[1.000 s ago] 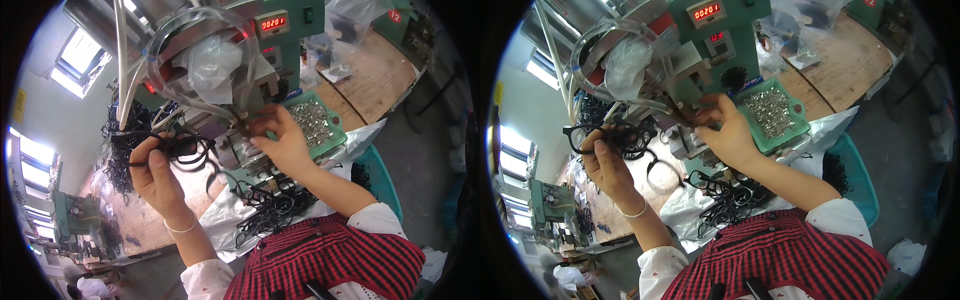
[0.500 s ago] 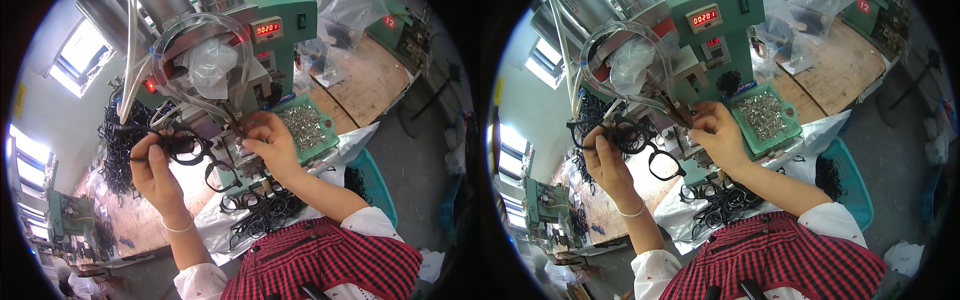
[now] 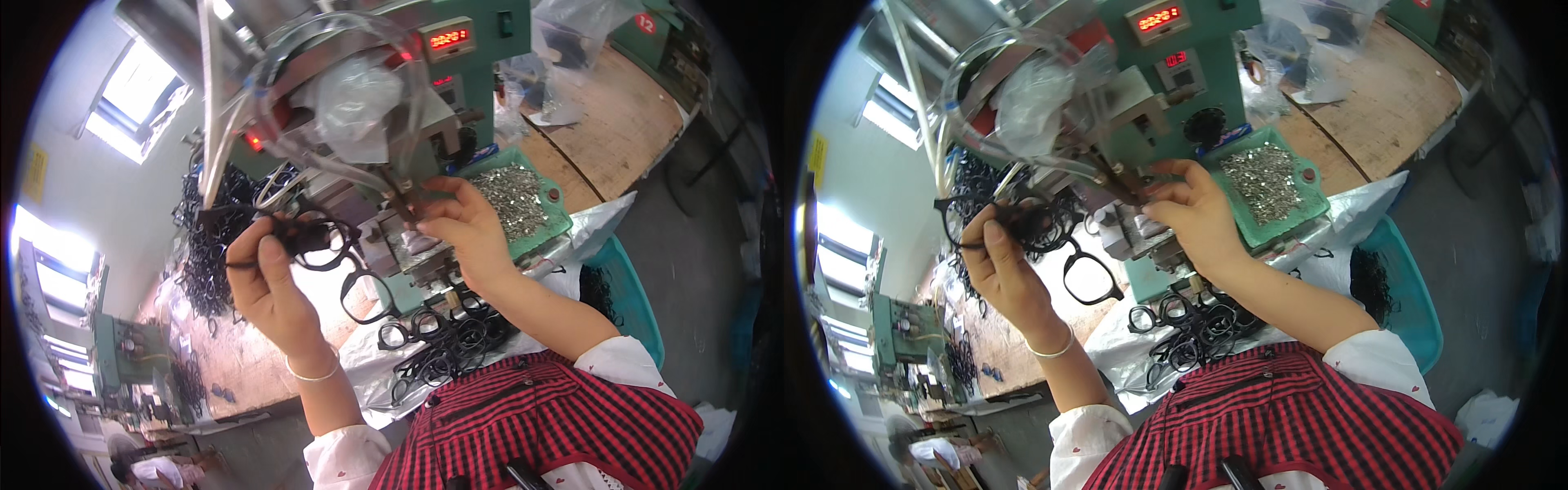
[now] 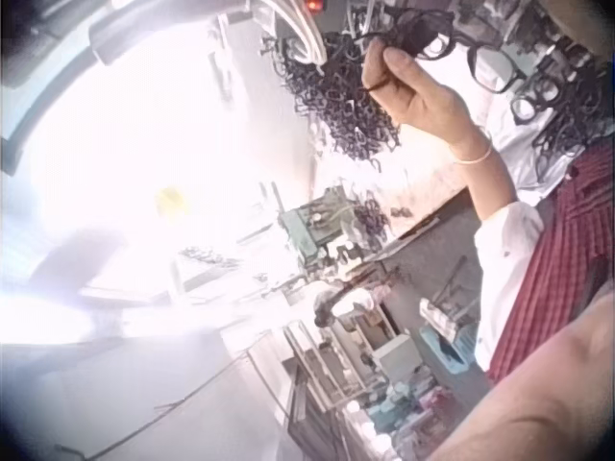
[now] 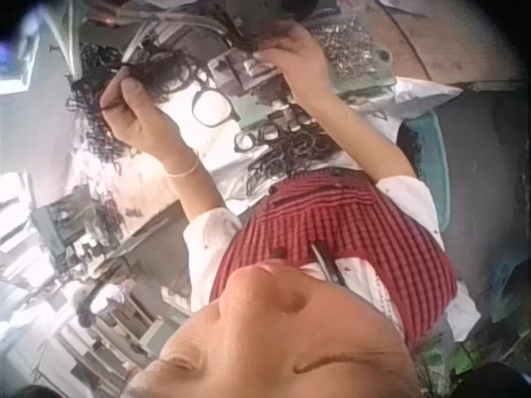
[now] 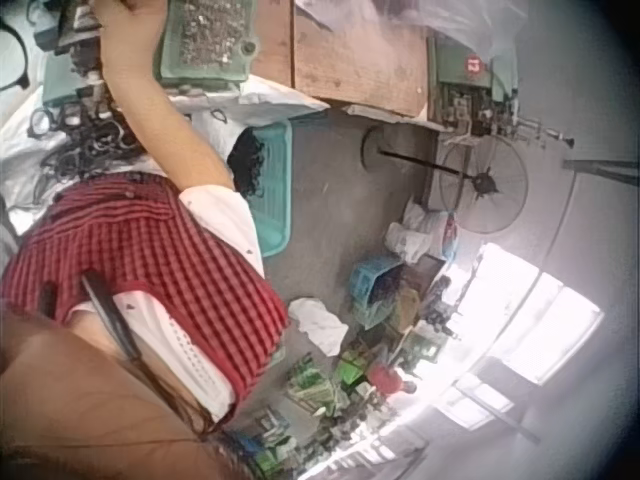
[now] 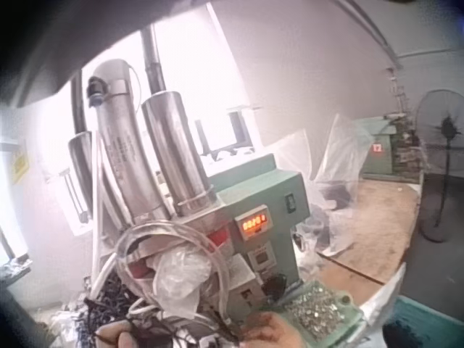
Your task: The person repeatedly picks up black eyeglass frames and small metal components, places them into a press machine, and removes the assembled frames. The process is continuous and repetitive, with the person handling multiple frames and components throughout the clip.
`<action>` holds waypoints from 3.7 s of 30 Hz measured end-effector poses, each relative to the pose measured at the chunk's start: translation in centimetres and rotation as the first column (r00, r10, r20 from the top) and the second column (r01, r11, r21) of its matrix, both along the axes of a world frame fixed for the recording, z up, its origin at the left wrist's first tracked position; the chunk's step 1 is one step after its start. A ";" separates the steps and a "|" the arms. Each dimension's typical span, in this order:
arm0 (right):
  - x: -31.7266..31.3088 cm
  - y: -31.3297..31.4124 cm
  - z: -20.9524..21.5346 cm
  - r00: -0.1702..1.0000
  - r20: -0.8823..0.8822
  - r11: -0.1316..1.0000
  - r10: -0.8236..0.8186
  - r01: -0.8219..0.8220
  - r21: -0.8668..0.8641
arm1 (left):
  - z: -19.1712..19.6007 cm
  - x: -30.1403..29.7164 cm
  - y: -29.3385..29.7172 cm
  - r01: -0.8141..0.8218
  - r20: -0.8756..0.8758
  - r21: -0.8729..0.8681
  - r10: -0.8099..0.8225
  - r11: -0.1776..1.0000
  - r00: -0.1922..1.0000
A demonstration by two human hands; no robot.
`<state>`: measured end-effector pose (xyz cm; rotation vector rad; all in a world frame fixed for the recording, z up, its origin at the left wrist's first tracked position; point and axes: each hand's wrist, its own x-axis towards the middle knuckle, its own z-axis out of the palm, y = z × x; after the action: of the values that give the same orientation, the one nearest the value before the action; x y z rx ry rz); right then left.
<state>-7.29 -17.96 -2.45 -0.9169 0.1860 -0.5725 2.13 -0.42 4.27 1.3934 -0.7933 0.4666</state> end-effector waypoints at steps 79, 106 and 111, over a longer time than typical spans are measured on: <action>-1.3 -10.2 -8.8 0.729 0.180 -0.269 -0.660 -0.005 -0.963 | -7.7 -4.5 -2.6 0.021 0.521 0.552 -0.365 0.834 0.772; -2.4 -9.5 -7.4 0.756 0.057 0.249 -0.652 0.284 -0.926 | -10.6 -6.8 -2.2 0.900 -0.847 0.024 -0.469 0.435 0.249; -7.0 -8.5 -7.2 0.775 -0.106 0.469 -0.623 0.262 -0.843 | -11.4 -7.6 -2.2 0.945 -0.706 -0.234 -0.708 0.228 -0.004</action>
<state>-14.32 -26.48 -9.65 -1.9272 0.6095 -1.0072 -5.47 -2.62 -7.09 0.9140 -0.9070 -1.2618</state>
